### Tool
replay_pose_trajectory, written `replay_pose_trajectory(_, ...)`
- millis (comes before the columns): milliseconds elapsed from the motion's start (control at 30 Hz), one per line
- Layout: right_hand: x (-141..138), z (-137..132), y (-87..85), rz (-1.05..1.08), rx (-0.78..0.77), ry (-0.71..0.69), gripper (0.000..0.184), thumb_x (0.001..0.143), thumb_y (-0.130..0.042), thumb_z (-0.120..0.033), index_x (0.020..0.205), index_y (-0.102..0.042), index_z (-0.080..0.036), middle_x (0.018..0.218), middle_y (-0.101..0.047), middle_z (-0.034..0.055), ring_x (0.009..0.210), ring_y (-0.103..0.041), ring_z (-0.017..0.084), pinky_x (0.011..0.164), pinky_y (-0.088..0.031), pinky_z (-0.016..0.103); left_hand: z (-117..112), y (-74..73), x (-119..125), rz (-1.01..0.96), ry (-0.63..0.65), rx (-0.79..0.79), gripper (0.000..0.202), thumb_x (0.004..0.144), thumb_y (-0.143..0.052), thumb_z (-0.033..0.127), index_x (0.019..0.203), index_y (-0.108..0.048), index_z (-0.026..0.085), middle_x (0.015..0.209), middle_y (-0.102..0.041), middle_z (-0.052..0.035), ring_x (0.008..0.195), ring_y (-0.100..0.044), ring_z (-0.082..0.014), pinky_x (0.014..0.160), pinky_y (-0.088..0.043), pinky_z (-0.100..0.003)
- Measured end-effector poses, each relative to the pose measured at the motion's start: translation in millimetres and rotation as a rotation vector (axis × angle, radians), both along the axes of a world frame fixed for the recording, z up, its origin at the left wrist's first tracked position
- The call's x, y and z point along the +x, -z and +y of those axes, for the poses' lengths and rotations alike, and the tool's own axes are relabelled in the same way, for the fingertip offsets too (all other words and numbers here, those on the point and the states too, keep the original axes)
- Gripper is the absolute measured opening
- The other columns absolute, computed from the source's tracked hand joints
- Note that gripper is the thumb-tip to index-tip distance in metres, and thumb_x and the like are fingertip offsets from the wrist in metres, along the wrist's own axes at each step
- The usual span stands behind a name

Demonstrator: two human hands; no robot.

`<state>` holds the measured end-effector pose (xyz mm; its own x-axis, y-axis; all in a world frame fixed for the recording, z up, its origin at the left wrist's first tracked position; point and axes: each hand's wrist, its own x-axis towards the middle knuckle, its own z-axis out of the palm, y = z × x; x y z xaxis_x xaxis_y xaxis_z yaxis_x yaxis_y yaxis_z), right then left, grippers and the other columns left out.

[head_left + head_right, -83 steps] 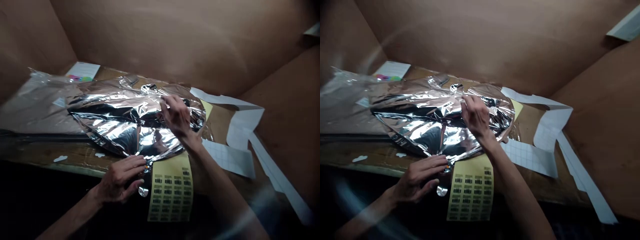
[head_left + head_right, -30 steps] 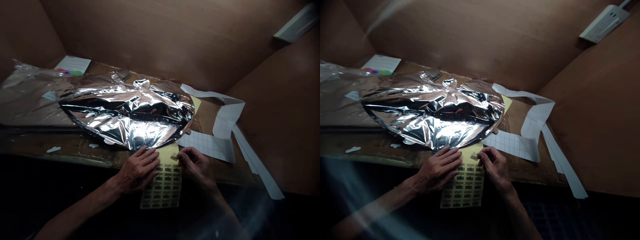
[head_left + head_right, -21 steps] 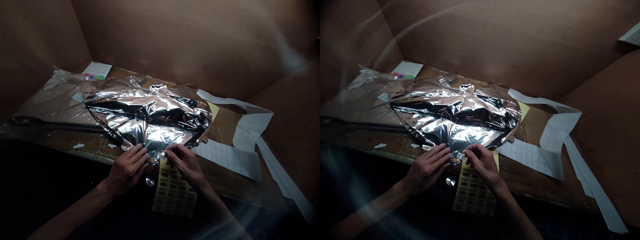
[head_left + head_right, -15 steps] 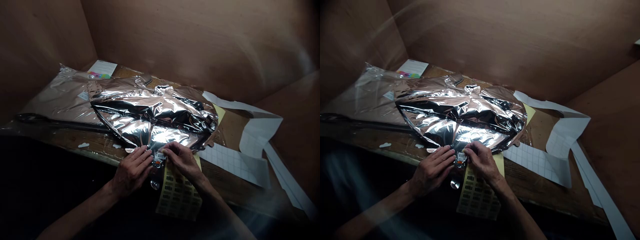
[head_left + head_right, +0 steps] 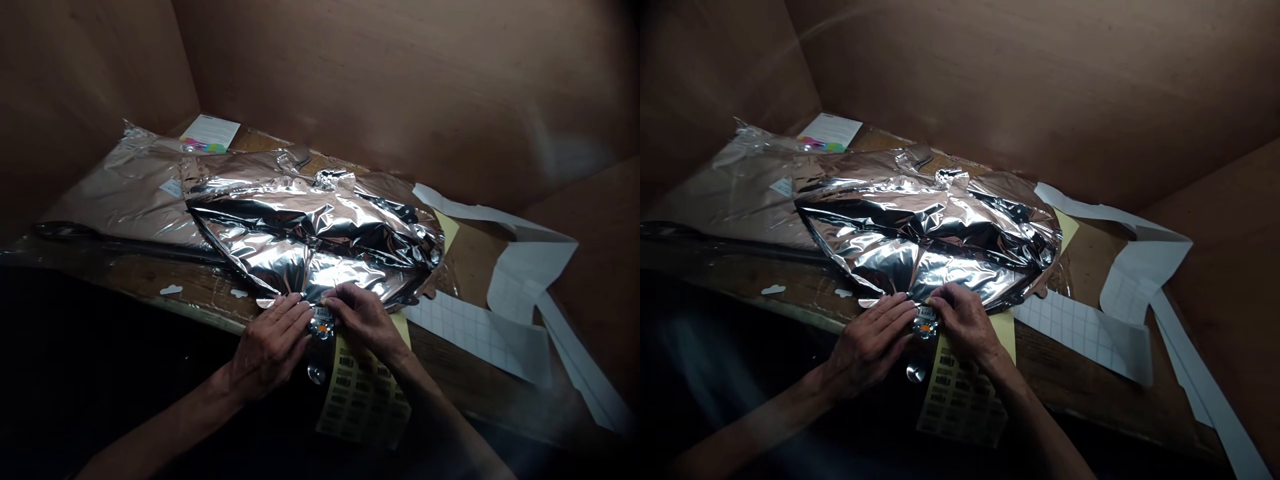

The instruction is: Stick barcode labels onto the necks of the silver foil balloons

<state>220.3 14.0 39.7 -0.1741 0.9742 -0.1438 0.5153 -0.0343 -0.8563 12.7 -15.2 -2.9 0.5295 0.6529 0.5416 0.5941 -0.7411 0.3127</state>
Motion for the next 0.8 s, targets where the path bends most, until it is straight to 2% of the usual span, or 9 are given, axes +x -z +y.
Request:
replay_pose_trajectory(133, -7.4, -5.3, -6.0, -0.250, 0.174, -0.035, 0.018, 0.093, -0.057, -0.034, 0.089, -0.064, -0.018, 0.083, -0.068, 0.0024, 0.071, -0.062, 0.015, 0.064, -0.046, 0.025, -1.6, -7.3, 3.3, 0.078, -0.009, -0.017, 0.039, 0.089, -0.051, 0.015, 0.127, -0.058, 0.012, 0.128, -0.062, -0.0096, 0.126, -0.051, -0.0283, 0.106, -0.048, -0.048)
replay_pose_trajectory(267, -1.2, -19.4, -5.6, -0.675, 0.531, -0.011, 0.022, 0.099, -0.043, -0.023, 0.099, -0.063, -0.014, 0.091, -0.067, 0.0095, 0.077, -0.061, 0.018, 0.064, -0.046, 0.028, -1.2, -10.7, 5.9, 0.065, -0.017, -0.033, 0.038, 0.087, -0.051, 0.014, 0.124, -0.060, 0.012, 0.125, -0.063, -0.0099, 0.123, -0.051, -0.0282, 0.105, -0.049, -0.048)
replay_pose_trajectory(333, 6.9, -26.6, -4.4, -0.710, 0.729, -0.121, 0.024, 0.098, -0.041, -0.017, 0.110, -0.062, -0.012, 0.100, -0.067, 0.0121, 0.088, -0.062, 0.020, 0.073, -0.050, 0.030, -0.7, -13.8, 7.7, 0.054, -0.026, -0.049, 0.038, 0.086, -0.052, 0.013, 0.123, -0.061, 0.012, 0.123, -0.063, -0.0104, 0.121, -0.052, -0.0285, 0.105, -0.048, -0.048)
replay_pose_trajectory(433, 16.5, -31.0, -3.6, -0.683, 0.931, -0.411, 0.031, 0.096, -0.041, -0.009, 0.121, -0.059, -0.012, 0.112, -0.066, 0.0126, 0.101, -0.061, 0.021, 0.085, -0.053, 0.035, 0.9, -21.6, 10.7, 0.063, -0.037, -0.065, 0.038, 0.083, -0.052, 0.011, 0.120, -0.062, 0.012, 0.119, -0.064, -0.0110, 0.117, -0.054, -0.0287, 0.102, -0.049, -0.048)
replay_pose_trajectory(533, 19.5, -25.4, -3.9, -0.714, 1.033, -0.571, 0.030, 0.095, -0.041, -0.005, 0.116, -0.062, -0.008, 0.108, -0.067, 0.0137, 0.097, -0.063, 0.022, 0.081, -0.055, 0.035, 3.6, -28.0, 10.9, 0.086, -0.042, -0.104, 0.034, 0.082, -0.051, 0.008, 0.113, -0.064, 0.015, 0.111, -0.066, -0.0092, 0.109, -0.058, -0.0264, 0.097, -0.052, -0.046)
replay_pose_trajectory(600, 20.4, -18.2, -3.9, -0.691, 1.059, -0.610, 0.027, 0.095, -0.042, -0.006, 0.111, -0.064, -0.008, 0.102, -0.069, 0.0132, 0.090, -0.064, 0.022, 0.075, -0.055, 0.034, 5.4, -28.7, 8.3, 0.071, -0.028, -0.121, 0.034, 0.083, -0.050, 0.007, 0.113, -0.063, 0.015, 0.110, -0.066, -0.0085, 0.108, -0.059, -0.0244, 0.097, -0.052, -0.044)
replay_pose_trajectory(667, 22.1, -10.4, -3.8, -0.613, 0.995, -0.592, 0.025, 0.096, -0.043, -0.009, 0.107, -0.066, -0.011, 0.096, -0.069, 0.0108, 0.085, -0.063, 0.019, 0.069, -0.054, 0.030, 6.4, -28.1, 4.4, 0.007, -0.011, -0.117, 0.036, 0.084, -0.049, 0.005, 0.117, -0.060, 0.014, 0.114, -0.065, -0.0086, 0.110, -0.059, -0.0220, 0.098, -0.052, -0.039)
replay_pose_trajectory(800, 26.0, 4.3, -6.1, -0.422, 0.639, -0.489, 0.020, 0.096, -0.048, -0.021, 0.091, -0.067, -0.016, 0.087, -0.066, 0.0066, 0.075, -0.060, 0.014, 0.062, -0.049, 0.024, 7.2, -32.7, 2.2, -0.126, -0.032, -0.133, 0.036, 0.083, -0.055, 0.010, 0.118, -0.060, 0.013, 0.114, -0.066, -0.0096, 0.105, -0.063, -0.0205, 0.092, -0.055, -0.035)
